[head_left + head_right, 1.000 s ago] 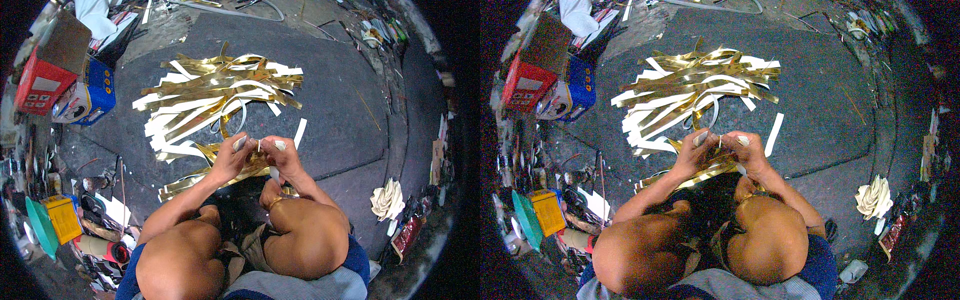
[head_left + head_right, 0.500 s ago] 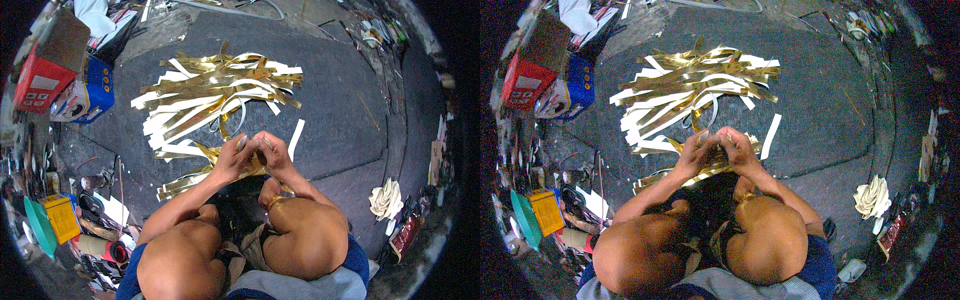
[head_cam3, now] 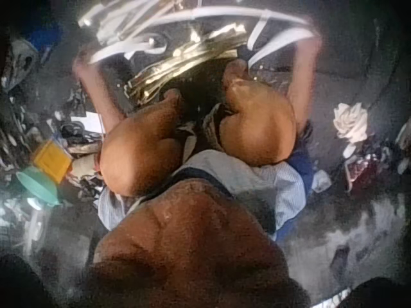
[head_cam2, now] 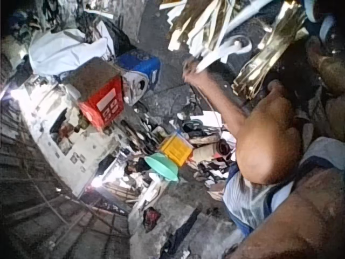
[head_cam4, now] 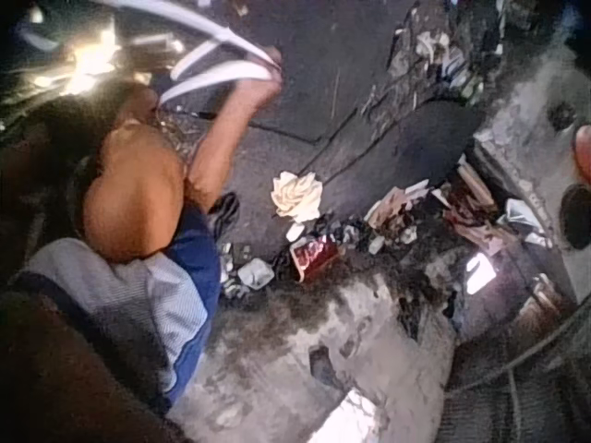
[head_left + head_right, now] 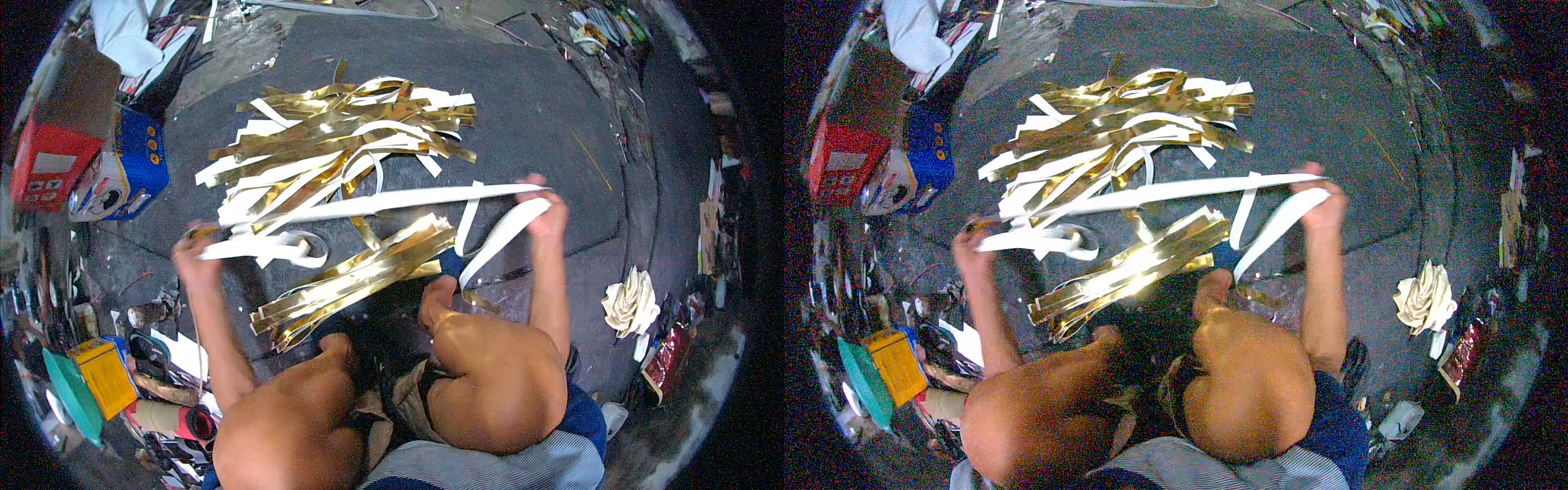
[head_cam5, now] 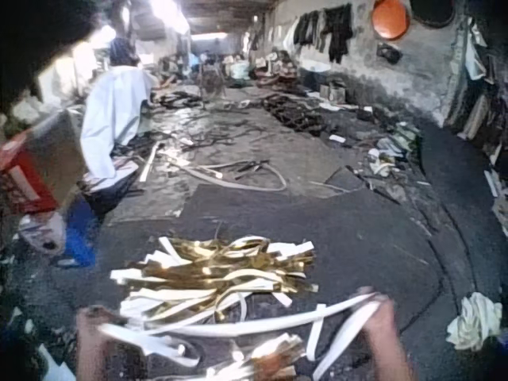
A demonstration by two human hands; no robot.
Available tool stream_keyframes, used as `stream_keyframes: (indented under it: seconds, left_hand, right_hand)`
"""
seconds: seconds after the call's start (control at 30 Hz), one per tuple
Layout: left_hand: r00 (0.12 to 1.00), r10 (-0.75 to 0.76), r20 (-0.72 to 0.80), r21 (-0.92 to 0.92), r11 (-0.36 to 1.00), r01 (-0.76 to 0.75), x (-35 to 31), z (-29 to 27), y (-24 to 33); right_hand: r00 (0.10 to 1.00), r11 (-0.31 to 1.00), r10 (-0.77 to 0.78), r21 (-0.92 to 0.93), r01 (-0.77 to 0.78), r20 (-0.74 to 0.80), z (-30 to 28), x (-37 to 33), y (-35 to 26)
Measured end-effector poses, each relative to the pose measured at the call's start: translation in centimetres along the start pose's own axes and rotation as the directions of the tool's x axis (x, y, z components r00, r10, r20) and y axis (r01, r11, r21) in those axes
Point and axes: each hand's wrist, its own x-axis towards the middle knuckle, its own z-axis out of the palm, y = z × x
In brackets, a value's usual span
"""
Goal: The person sits on the floor and separates a pile of gold and white tinsel strips by hand. They pick up individual strips, peel them apart, and place them into separate piles on the floor.
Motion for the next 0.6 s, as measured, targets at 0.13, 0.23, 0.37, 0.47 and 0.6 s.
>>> stream_keyframes:
  seconds: [0.13, 0.23, 0.37, 0.47, 0.6]
  left_hand:
    - [0.893, 0.260, -0.367, -0.050, 0.953, -0.299, 6.4, -4.6, 6.4]
    - [0.705, 0.660, -0.258, 0.387, 0.740, -0.551, 3.4, -3.8, 9.0]
    - [0.612, 0.760, 0.220, 0.613, 0.380, -0.693, 1.2, 1.3, 0.4]
    - [0.674, 0.485, 0.558, 0.519, 0.430, -0.739, -8.2, 8.3, -8.3]
    - [0.715, -0.048, 0.698, 0.628, 0.521, -0.578, -15.5, 9.5, -12.5]
  right_hand:
    - [0.751, 0.600, -0.661, -0.600, 0.529, 0.001, -7.4, 0.0, -16.0]
    - [0.449, -0.536, -0.542, -0.704, 0.466, 0.710, -3.2, -0.5, -7.5]
    - [0.701, -0.568, 0.326, -0.461, 0.682, 0.635, 0.5, -5.1, 6.5]
    - [0.763, -0.679, 0.414, -0.390, 0.622, 0.497, -1.8, -4.7, 7.9]
    - [0.755, -0.608, 0.455, -0.455, 0.651, 0.473, -1.0, -5.1, 7.4]
